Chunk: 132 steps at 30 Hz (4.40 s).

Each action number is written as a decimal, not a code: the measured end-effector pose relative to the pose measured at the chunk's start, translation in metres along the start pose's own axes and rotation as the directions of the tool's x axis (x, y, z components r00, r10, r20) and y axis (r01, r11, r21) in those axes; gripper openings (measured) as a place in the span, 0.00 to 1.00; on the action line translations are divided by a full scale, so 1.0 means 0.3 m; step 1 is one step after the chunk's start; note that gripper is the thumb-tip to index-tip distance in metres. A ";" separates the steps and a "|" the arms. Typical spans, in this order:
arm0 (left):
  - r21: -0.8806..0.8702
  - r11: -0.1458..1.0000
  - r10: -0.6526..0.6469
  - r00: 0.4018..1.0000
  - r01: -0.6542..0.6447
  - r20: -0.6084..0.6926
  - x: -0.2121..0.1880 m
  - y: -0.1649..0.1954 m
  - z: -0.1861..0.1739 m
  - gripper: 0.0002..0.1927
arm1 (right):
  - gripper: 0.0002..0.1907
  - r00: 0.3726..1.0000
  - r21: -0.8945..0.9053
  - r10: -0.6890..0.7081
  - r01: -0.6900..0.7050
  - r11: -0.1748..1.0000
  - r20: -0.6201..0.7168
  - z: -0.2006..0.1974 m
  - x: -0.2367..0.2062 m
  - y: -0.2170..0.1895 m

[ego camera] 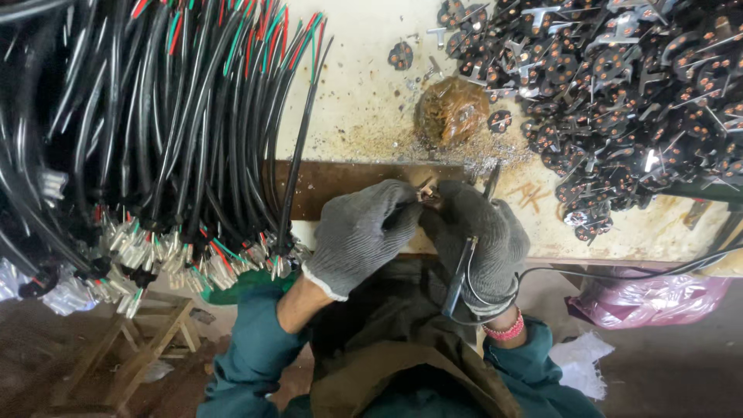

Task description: The person solders electrical wires at a workbench. They hold a soldering iron in one hand and a wire with exposed conductors in the other, apply solder to the wire ends, and place finished wires into a pile, repeating the process on successive wires.

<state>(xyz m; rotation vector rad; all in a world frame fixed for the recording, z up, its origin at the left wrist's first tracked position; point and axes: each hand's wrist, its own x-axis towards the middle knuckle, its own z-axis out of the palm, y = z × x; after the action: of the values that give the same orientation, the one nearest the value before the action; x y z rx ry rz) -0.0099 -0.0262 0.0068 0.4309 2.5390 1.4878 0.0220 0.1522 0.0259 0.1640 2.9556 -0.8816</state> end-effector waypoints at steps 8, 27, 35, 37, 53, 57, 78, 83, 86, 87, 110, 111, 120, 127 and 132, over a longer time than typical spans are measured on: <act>0.096 0.995 0.044 0.999 -0.042 -0.012 -0.004 -0.004 0.031 0.09 | 0.06 0.984 0.289 -0.143 0.168 0.943 -0.105 0.011 -0.132 0.173; 0.114 0.993 0.021 0.999 -0.025 0.033 -0.008 0.001 0.040 0.08 | 0.11 0.936 0.223 -0.298 0.336 0.915 -0.188 0.030 -0.149 0.175; 0.187 0.982 0.014 0.999 -0.023 0.048 -0.008 0.005 0.064 0.10 | 0.14 0.880 0.256 -0.423 0.469 0.845 -0.217 0.036 -0.104 0.168; 0.220 0.974 0.032 0.998 -0.044 0.061 -0.011 0.001 0.068 0.09 | 0.14 0.888 0.274 -0.415 0.457 0.846 -0.200 0.032 -0.104 0.168; 0.230 0.961 0.130 0.986 -0.151 0.106 0.002 -0.009 0.065 0.12 | 0.11 0.937 0.295 -0.326 0.349 0.889 -0.126 0.018 -0.121 0.175; 0.136 0.978 0.147 0.986 -0.158 0.083 0.010 -0.011 0.053 0.11 | 0.10 0.963 0.303 -0.261 0.270 0.914 -0.071 0.017 -0.128 0.183; 0.188 0.975 0.099 0.990 -0.118 0.104 0.007 -0.013 0.068 0.14 | 0.08 0.939 0.237 -0.310 0.338 0.911 -0.146 0.023 -0.096 0.170; 0.182 0.982 0.016 0.987 -0.045 0.159 0.012 -0.014 0.074 0.11 | 0.14 0.960 0.308 -0.279 0.262 0.915 0.012 0.010 -0.118 0.186; 0.178 0.982 0.031 0.986 -0.061 0.164 0.013 -0.014 0.071 0.12 | 0.16 0.949 0.382 -0.312 0.309 0.871 -0.056 0.010 -0.113 0.183; 0.172 0.983 0.036 0.985 -0.065 0.166 0.013 -0.014 0.070 0.12 | 0.16 0.936 0.428 -0.335 0.349 0.834 -0.111 0.014 -0.111 0.181; 0.153 0.984 0.082 0.995 -0.089 0.049 0.014 -0.001 0.071 0.06 | 0.18 0.966 0.606 0.189 -0.045 0.794 -0.175 0.079 -0.217 0.275; 0.131 0.987 0.090 0.995 -0.095 0.042 0.010 0.005 0.061 0.06 | 0.19 0.938 0.638 0.232 -0.016 0.770 -0.257 0.100 -0.257 0.323; 0.151 0.988 0.003 0.995 -0.018 0.100 -0.009 0.041 0.050 0.07 | 0.25 0.952 0.552 0.079 0.102 0.827 -0.294 0.197 -0.439 0.592; 0.191 0.980 -0.075 0.986 0.046 0.146 -0.008 0.033 0.085 0.05 | 0.17 0.963 0.506 0.260 -0.187 0.842 -0.076 0.050 -0.234 0.287; 0.179 0.982 0.038 0.995 -0.054 0.091 -0.003 0.032 0.077 0.11 | 0.16 0.959 0.231 -0.046 0.114 0.966 -0.278 0.067 -0.038 0.042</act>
<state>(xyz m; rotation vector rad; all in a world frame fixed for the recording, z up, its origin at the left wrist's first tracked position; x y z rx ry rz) -0.0008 -0.0030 0.0038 0.5713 2.6218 1.2269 0.0353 0.1506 0.0032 0.1892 3.1068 -1.3377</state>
